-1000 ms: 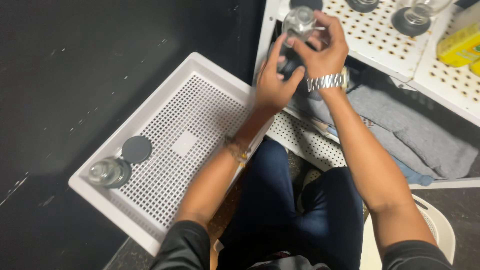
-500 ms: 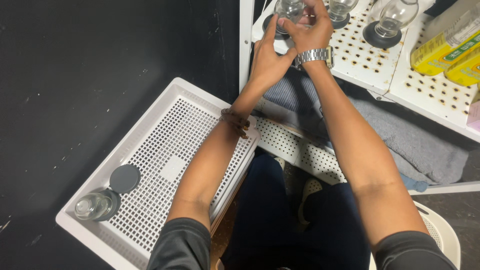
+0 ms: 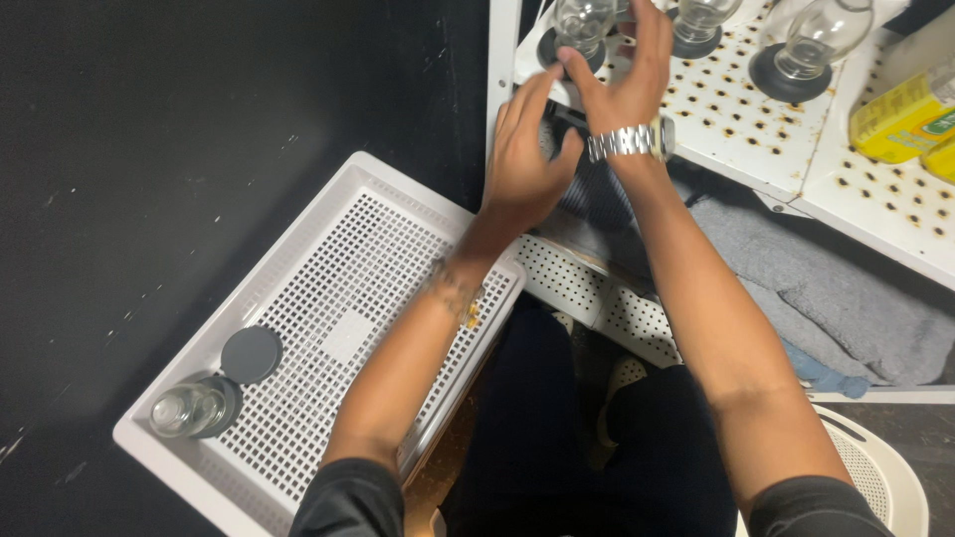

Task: The person organizes supplies on a white perforated shelf. They place rolls of toilet paper, yellow bottles, a pink box, and glass jars with black lids onto the shelf. Then they fold several towels and place them into a white laundry basket.

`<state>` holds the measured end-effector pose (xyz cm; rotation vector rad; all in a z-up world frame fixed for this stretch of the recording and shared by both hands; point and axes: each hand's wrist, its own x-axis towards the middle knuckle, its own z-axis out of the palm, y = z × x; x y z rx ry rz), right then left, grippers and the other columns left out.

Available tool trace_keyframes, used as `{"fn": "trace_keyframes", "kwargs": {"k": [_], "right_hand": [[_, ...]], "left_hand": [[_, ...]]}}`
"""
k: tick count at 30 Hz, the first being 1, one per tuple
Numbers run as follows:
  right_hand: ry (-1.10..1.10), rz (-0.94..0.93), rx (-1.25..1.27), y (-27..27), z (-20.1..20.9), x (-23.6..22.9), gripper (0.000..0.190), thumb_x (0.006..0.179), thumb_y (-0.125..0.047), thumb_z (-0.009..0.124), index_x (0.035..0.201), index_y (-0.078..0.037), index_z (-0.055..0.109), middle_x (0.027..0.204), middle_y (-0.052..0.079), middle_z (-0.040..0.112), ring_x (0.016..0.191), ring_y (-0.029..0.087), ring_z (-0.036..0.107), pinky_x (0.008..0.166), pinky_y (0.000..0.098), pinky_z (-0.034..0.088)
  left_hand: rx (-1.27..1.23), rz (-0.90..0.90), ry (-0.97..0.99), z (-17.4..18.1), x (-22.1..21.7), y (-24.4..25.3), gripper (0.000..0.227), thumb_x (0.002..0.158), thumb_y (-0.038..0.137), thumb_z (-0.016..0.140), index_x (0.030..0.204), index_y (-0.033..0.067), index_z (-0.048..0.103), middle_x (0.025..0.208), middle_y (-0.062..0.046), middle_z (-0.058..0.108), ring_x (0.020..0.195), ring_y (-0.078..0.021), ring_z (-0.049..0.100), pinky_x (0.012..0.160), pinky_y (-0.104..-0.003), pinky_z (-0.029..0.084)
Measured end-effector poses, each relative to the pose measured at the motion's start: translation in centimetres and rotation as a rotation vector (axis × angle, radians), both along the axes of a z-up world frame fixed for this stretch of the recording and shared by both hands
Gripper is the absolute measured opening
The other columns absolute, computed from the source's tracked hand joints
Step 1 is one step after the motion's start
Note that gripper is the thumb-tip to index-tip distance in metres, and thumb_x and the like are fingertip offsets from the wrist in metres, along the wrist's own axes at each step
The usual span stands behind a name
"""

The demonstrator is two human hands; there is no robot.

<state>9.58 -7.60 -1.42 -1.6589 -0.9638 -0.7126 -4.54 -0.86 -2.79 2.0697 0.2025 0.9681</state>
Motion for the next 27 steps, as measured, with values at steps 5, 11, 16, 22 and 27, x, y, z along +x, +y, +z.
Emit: {"fn": "trace_keyframes", "kwargs": {"k": [5,11,16,22,27], "right_hand": [[-0.247,0.095,0.085,-0.2,-4.4,-7.4,0.03,0.097,-0.01,0.079,0.119,0.003,0.063,0.11,0.017,0.063,0.097,0.031,0.058,0.077,0.0383,0.052],[0.186,0.294,-0.379,6.1,-17.1,-19.1,0.036,0.082,-0.046,0.086,0.112,-0.028,0.075,0.106,-0.003,0.07,0.107,0.02,0.066,0.097,0.0334,0.052],[0.049,0.772,-0.49,11.0,-17.1,-30.0,0.071,0.071,-0.024,0.091,0.137,-0.027,0.063,0.13,0.003,0.067,0.125,0.024,0.06,0.113,0.0403,0.041],[-0.173,0.869,-0.821,13.0,-15.1,-34.9,0.098,0.066,-0.039,0.084,0.154,-0.02,0.044,0.141,0.016,0.055,0.13,0.035,0.057,0.117,0.0471,0.04],[-0.456,0.881,-0.59,13.5,-15.8,-35.1,0.09,0.072,-0.054,0.074,0.15,-0.018,0.048,0.13,0.012,0.064,0.11,0.027,0.064,0.091,0.0427,0.049]], "left_hand": [[0.253,0.178,0.168,-4.4,-12.0,0.9,0.04,0.095,0.019,0.063,0.129,-0.0005,0.062,0.13,-0.019,0.065,0.123,-0.0393,0.056,0.104,-0.049,0.047],[0.131,0.762,0.85,-9.6,-27.1,1.6,0.072,0.084,0.02,0.071,0.146,-0.0061,0.046,0.142,-0.035,0.049,0.13,-0.0546,0.043,0.095,-0.059,0.045],[-0.11,0.866,1.047,-13.9,-31.0,5.1,0.084,0.086,0.004,0.064,0.157,-0.0091,0.021,0.162,-0.034,0.026,0.146,-0.0503,0.026,0.105,-0.06,0.043],[0.192,0.895,1.102,-14.2,-31.4,3.1,0.047,0.091,0.016,0.065,0.133,-0.0041,0.059,0.147,-0.024,0.052,0.125,-0.0358,0.052,0.097,-0.05,0.047],[0.212,0.69,1.046,-14.8,-33.7,1.6,0.039,0.083,0.019,0.069,0.117,-0.0005,0.067,0.12,-0.019,0.063,0.107,-0.0343,0.057,0.085,-0.046,0.047]]}}
